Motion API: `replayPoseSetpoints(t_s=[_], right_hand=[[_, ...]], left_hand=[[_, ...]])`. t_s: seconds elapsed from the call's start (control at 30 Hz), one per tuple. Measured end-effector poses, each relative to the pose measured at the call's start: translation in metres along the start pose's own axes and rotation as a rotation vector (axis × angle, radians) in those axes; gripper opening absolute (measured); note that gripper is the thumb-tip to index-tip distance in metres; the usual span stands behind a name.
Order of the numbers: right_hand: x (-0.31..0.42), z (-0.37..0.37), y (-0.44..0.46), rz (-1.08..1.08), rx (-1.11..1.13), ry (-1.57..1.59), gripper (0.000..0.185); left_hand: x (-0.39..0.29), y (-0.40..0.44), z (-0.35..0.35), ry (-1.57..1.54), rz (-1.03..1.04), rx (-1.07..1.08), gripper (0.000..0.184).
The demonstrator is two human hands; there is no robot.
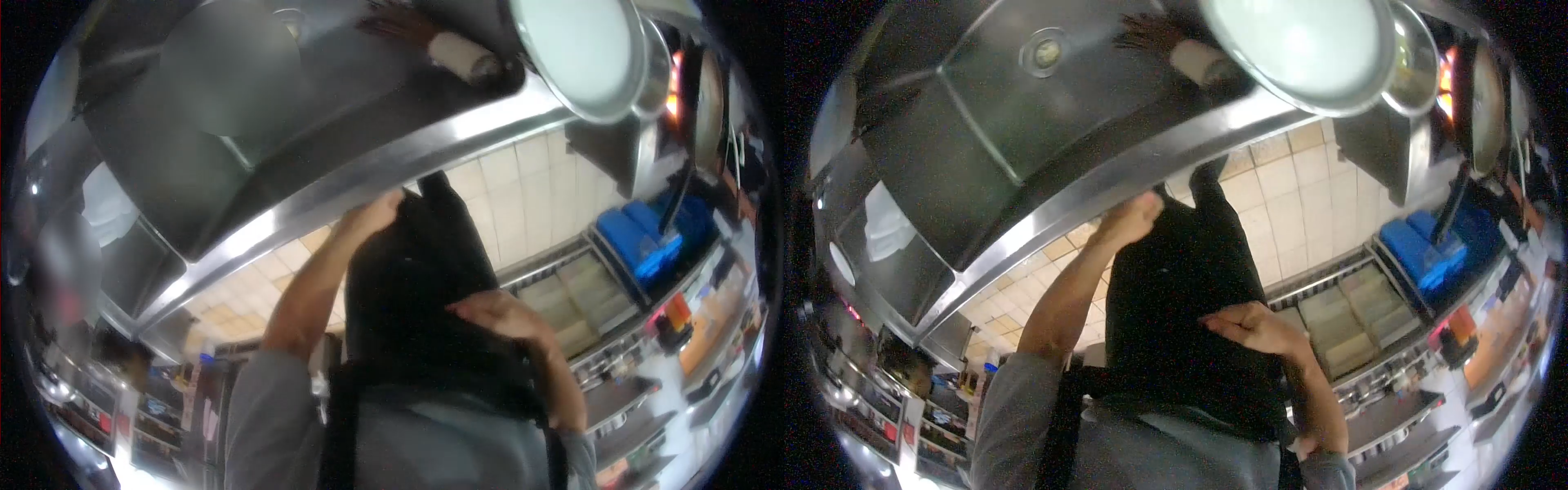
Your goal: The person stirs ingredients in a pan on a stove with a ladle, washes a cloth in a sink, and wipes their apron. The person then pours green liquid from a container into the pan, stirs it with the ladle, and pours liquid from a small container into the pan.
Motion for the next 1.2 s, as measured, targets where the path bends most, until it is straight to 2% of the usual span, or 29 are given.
replayPoseSetpoints(t_s=[0.03,0.07,0.1,0.13,0.17,0.2,0.27,0.33,0.4,0.43,0.47,0.5,0.57,0.6,0.67,0.7,0.73,0.8,0.87,0.93,1.0,1.03,1.07,1.1,1.13,1.2], right_hand=[[0.002,0.001,0.000,0.058,0.027,0.000,0.033],[0.001,0.003,-0.002,0.065,0.014,0.015,0.033],[0.001,0.006,-0.004,0.035,-0.005,0.022,0.032],[0.001,0.007,-0.006,-0.001,-0.024,0.023,0.031],[0.001,0.007,-0.009,-0.004,-0.034,0.028,0.031],[0.000,0.008,-0.014,0.035,-0.027,0.094,0.032],[-0.007,0.008,-0.021,0.074,-0.031,0.166,0.032],[-0.013,0.008,-0.022,0.004,-0.070,0.147,0.032],[-0.009,0.003,-0.016,-0.034,-0.082,0.125,0.031],[-0.009,0.005,-0.018,-0.044,-0.096,0.122,0.030],[-0.009,0.004,-0.019,-0.042,-0.096,0.126,0.030],[-0.008,0.003,-0.019,-0.020,-0.102,0.133,0.030],[-0.009,0.002,-0.019,0.002,-0.099,0.144,0.029],[-0.012,0.002,-0.020,0.034,-0.103,0.158,0.029],[-0.017,0.001,-0.022,0.059,-0.101,0.168,0.028],[-0.020,0.000,-0.022,0.077,-0.077,0.187,0.028],[-0.022,-0.001,-0.022,0.092,-0.047,0.204,0.027],[-0.033,-0.004,-0.018,0.062,-0.051,0.183,0.027],[-0.040,-0.002,-0.018,0.051,-0.074,0.185,0.028],[-0.039,-0.003,-0.021,-0.035,-0.091,0.131,0.025],[-0.029,-0.003,-0.021,0.029,-0.096,0.131,0.024],[-0.026,-0.002,-0.020,0.094,-0.099,0.132,0.023],[-0.032,-0.001,-0.013,0.087,-0.103,0.133,0.023],[-0.042,0.002,-0.009,-0.019,-0.124,0.142,0.023],[-0.046,0.009,-0.011,-0.116,-0.135,0.160,0.024],[-0.032,0.008,-0.018,-0.042,-0.118,0.125,0.024]], left_hand=[[-0.048,0.001,-0.011,-0.150,0.014,0.151,0.015],[-0.069,-0.004,0.014,-0.280,0.159,0.066,0.013],[-0.098,-0.006,0.035,-0.498,0.219,0.121,0.023],[-0.122,-0.008,0.055,-0.551,0.216,0.282,0.025],[-0.138,-0.009,0.075,-0.576,0.367,0.424,0.027],[-0.153,-0.012,0.092,-0.328,0.422,0.653,0.027],[-0.154,-0.018,0.083,-0.312,0.317,0.803,0.031],[-0.124,-0.014,0.115,-0.118,0.241,0.733,0.028],[-0.057,-0.016,0.174,0.046,0.107,0.536,0.029],[-0.039,-0.020,0.182,0.096,0.024,0.420,0.030],[-0.045,-0.016,0.158,0.263,0.062,0.483,0.035],[-0.035,0.003,0.158,0.117,-0.278,0.417,0.037],[-0.020,0.013,0.150,0.487,-0.050,0.423,0.039],[-0.006,0.020,0.133,0.437,-0.021,0.429,0.034],[0.049,0.038,0.117,0.511,-0.209,0.033,0.027],[0.065,0.033,0.086,0.330,-0.164,-0.180,0.023],[0.063,0.023,0.056,0.338,-0.177,-0.187,0.023],[0.028,0.000,-0.010,0.313,0.097,-0.109,0.017],[-0.048,-0.035,-0.043,-0.158,-0.237,0.146,0.017],[-0.101,-0.075,-0.042,-0.308,0.011,0.397,0.020],[-0.118,-0.118,-0.011,-0.019,0.390,0.264,0.011],[-0.108,-0.115,0.001,-0.019,0.381,0.263,0.011],[-0.088,-0.101,0.012,0.069,0.203,0.365,0.012],[-0.072,-0.087,0.018,0.147,0.017,0.465,0.014],[-0.064,-0.069,0.013,0.239,0.033,0.468,0.013],[-0.025,-0.038,0.028,0.239,-0.079,0.438,0.013]])
Point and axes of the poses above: each hand's wrist, its own y-axis towards the middle knuckle, its own z-axis out of the palm, x = y × z, the point moved 2 cm from there along y, towards the middle knuckle, and after that the axes turned 8 degrees about z, right-handed, at the moved point
